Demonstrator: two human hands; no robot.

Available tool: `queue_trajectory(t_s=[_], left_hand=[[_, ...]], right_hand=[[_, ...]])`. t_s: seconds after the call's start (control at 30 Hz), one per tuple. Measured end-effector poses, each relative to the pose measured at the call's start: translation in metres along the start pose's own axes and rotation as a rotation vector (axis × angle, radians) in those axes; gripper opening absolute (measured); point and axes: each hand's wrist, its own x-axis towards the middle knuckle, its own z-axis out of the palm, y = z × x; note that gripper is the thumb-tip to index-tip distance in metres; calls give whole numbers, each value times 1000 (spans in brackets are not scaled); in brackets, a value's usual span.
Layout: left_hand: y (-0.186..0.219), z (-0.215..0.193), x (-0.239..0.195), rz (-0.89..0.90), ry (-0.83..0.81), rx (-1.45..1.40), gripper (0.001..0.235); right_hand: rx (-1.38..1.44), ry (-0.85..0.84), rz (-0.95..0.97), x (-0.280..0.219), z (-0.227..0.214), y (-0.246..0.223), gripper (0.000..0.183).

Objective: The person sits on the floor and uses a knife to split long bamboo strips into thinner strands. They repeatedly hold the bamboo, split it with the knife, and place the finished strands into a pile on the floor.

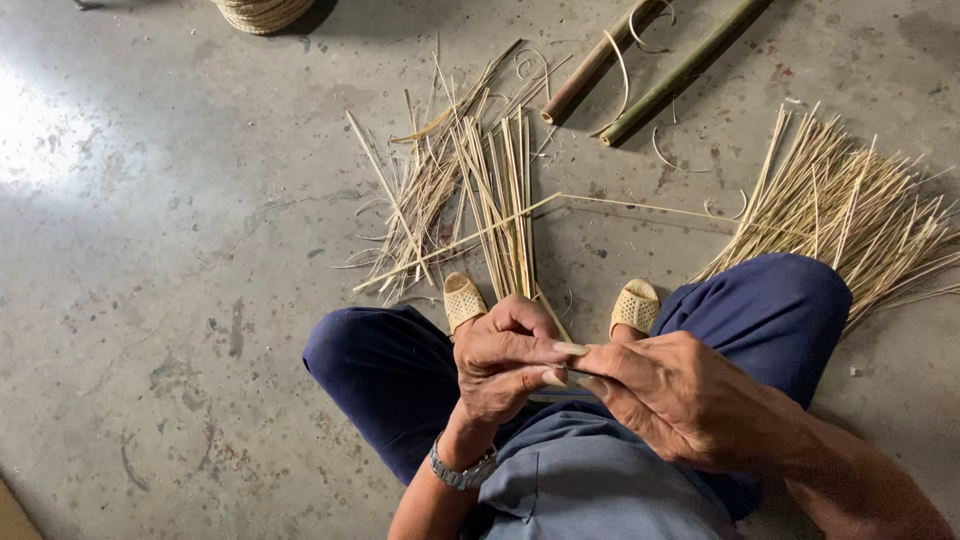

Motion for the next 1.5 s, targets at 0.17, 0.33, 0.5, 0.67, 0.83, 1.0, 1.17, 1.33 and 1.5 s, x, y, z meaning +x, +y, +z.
queue_trajectory(t_s=[0.17,0.33,0.5,0.67,0.83,1.0,1.17,1.33,1.5], left_hand=[[-2,-2,-3,9,-47,60,24],[1,-1,-2,28,-69,107,26],[11,2,7,53,-106,136,28],[37,14,13,85,-110,330,24],[55,22,23,120,-161,478,30],[60,26,28,119,-186,510,33],[60,27,27,123,-172,490,34],[61,30,24,111,-144,455,34],[62,29,23,119,-169,475,35]], right_hand=[[-5,-42,19,0,-3,-6,44],[20,-35,17,-1,-4,-6,44],[35,-45,-56,-6,-5,3,36],[55,-24,-267,-9,-4,26,42],[-3,18,-373,-14,-4,33,28],[-39,19,-405,-13,-11,28,22],[-122,18,-414,-5,-14,17,23],[-145,-7,-425,-3,-18,7,28],[-179,-2,-447,-2,-16,5,26]])
